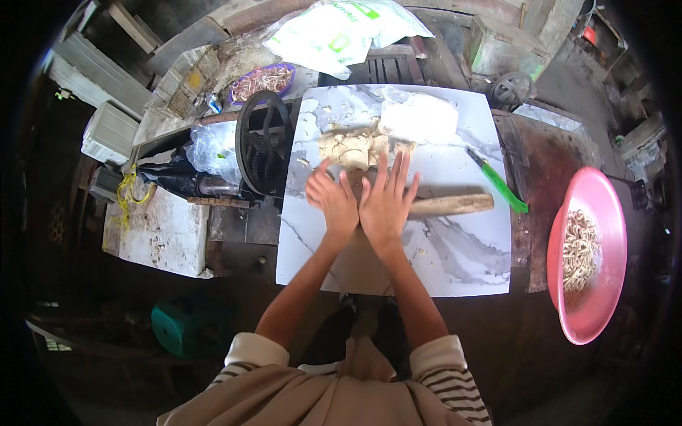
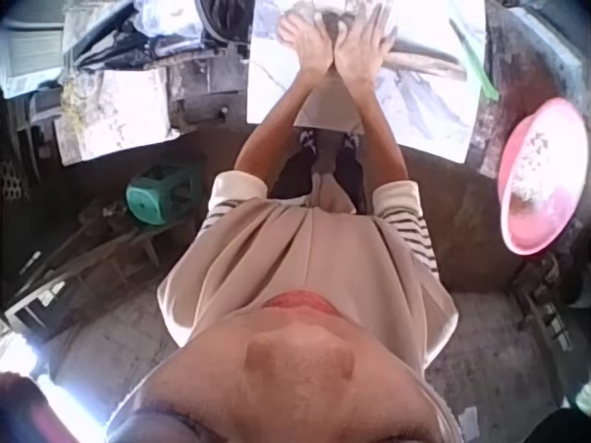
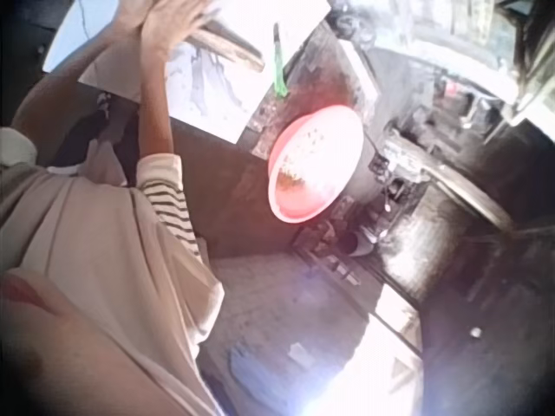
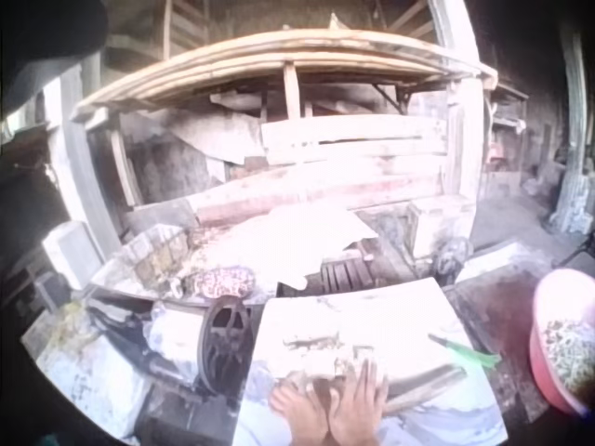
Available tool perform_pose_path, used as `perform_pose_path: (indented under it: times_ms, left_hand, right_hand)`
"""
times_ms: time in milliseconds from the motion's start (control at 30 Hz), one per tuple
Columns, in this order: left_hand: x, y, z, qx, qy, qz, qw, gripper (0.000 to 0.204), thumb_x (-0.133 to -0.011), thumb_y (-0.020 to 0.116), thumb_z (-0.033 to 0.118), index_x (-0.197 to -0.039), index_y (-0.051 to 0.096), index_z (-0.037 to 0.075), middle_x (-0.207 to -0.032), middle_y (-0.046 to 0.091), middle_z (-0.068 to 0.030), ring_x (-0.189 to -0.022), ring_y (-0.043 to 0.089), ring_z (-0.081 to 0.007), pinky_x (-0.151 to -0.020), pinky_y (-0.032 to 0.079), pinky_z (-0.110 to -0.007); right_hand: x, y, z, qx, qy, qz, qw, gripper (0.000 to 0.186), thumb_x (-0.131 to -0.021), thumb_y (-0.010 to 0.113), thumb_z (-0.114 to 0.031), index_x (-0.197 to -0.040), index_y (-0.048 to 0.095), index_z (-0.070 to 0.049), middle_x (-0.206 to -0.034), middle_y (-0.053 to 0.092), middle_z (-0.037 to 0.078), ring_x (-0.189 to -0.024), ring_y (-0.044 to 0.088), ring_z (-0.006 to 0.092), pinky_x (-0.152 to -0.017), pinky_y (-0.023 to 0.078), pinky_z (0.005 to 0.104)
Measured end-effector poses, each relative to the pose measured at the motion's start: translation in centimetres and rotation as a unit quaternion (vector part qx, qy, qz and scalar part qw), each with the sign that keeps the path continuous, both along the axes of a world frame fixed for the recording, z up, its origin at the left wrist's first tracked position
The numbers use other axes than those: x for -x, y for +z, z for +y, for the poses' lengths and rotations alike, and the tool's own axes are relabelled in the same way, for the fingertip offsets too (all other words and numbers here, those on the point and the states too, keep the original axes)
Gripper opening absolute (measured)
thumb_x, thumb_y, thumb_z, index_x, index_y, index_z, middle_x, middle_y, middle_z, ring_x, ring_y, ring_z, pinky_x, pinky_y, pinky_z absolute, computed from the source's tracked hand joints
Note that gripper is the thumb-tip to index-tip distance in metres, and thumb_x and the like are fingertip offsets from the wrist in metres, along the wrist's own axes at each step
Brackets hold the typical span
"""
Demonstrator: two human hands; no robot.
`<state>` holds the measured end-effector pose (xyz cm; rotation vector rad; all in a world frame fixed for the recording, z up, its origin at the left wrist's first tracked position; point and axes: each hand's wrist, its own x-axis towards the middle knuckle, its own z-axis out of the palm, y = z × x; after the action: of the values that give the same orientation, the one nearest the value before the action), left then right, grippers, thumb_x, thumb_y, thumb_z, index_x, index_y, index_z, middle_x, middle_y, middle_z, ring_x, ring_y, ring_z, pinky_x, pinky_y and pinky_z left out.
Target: The person flattens dough on a board, cuts it into pieces with a knife, and feeds the pieces into a manual noodle press to create noodles into a bowl.
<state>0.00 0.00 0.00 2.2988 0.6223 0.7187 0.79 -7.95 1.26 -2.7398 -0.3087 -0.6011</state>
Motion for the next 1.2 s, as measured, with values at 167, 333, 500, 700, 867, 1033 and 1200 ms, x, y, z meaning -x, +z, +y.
perform_pose_path:
  times_ms: [167, 333, 500, 700, 867, 1033, 1200]
  left_hand:
    - [5.5, -0.9, -1.4, -0.027, -0.025, -0.057, 0.998, 0.043, -0.091, 0.045, 0.018, -0.128, 0.036, -0.001, -0.123, 0.038, -0.0175, -0.121, 0.029, -0.0351, -0.1, 0.015, -0.052]
    - [1.7, 0.5, -0.1, 0.027, 0.012, -0.034, 0.999, 0.041, -0.092, 0.044, 0.019, -0.128, 0.036, -0.001, -0.122, 0.039, -0.018, -0.119, 0.031, -0.0363, -0.1, 0.016, -0.053]
    - [-2.1, 1.2, 1.1, 0.042, 0.037, 0.0, 0.998, 0.041, -0.093, 0.045, 0.023, -0.128, 0.037, 0.004, -0.123, 0.038, -0.0172, -0.12, 0.03, -0.0354, -0.1, 0.018, -0.054]
    - [3.8, -0.6, -1.3, 0.026, 0.009, -0.016, 0.999, 0.04, -0.092, 0.045, 0.017, -0.129, 0.038, 0.003, -0.121, 0.038, -0.0182, -0.113, 0.034, -0.035, -0.091, 0.023, -0.05]
    - [4.0, -0.3, -1.3, 0.04, 0.002, -0.013, 0.999, 0.04, -0.091, 0.045, 0.013, -0.129, 0.039, 0.004, -0.114, 0.04, -0.0171, -0.104, 0.036, -0.0328, -0.086, 0.025, -0.047]
    - [-1.1, 0.9, 0.6, 0.054, 0.03, -0.006, 0.998, 0.039, -0.09, 0.048, 0.015, -0.126, 0.039, 0.006, -0.107, 0.039, -0.0141, -0.103, 0.036, -0.032, -0.083, 0.027, -0.047]
    - [-1.9, 0.5, 0.9, 0.045, 0.07, 0.008, 0.997, 0.036, -0.091, 0.048, 0.018, -0.124, 0.04, 0.006, -0.108, 0.041, -0.0146, -0.103, 0.036, -0.0329, -0.084, 0.027, -0.048]
  right_hand:
    - [5.2, -0.8, -1.6, 0.043, 0.024, -0.002, 0.999, 0.055, -0.092, 0.04, -0.024, -0.141, 0.029, -0.001, -0.145, 0.028, 0.023, -0.139, 0.02, 0.0331, -0.109, 0.01, 0.0558]
    - [1.2, 0.2, 0.0, 0.012, 0.052, -0.003, 0.999, 0.056, -0.092, 0.042, -0.024, -0.14, 0.028, 0.001, -0.144, 0.032, 0.02, -0.139, 0.02, 0.0282, -0.111, 0.013, 0.0516]
    - [-2.5, 0.9, 1.6, -0.008, 0.02, -0.05, 0.999, 0.059, -0.093, 0.041, -0.028, -0.14, 0.024, 0.004, -0.144, 0.031, 0.021, -0.14, 0.016, 0.0268, -0.112, 0.011, 0.0514]
    - [3.1, -0.7, -1.0, -0.038, 0.08, -0.016, 0.996, 0.06, -0.089, 0.047, -0.017, -0.138, 0.024, 0.008, -0.14, 0.037, 0.022, -0.136, 0.028, 0.0304, -0.112, 0.014, 0.0501]
    - [3.0, -0.9, -1.3, -0.033, 0.1, -0.031, 0.994, 0.063, -0.086, 0.049, -0.011, -0.138, 0.022, 0.01, -0.136, 0.041, 0.023, -0.132, 0.034, 0.032, -0.11, 0.022, 0.0478]
    - [-2.0, 0.6, 1.1, -0.043, 0.093, -0.044, 0.994, 0.063, -0.087, 0.048, -0.013, -0.139, 0.021, 0.009, -0.138, 0.039, 0.024, -0.135, 0.029, 0.0321, -0.111, 0.019, 0.047]
    - [-2.4, 0.4, 1.6, -0.015, 0.053, -0.035, 0.998, 0.063, -0.087, 0.047, -0.018, -0.139, 0.022, 0.009, -0.143, 0.03, 0.024, -0.139, 0.019, 0.0307, -0.113, 0.014, 0.0464]
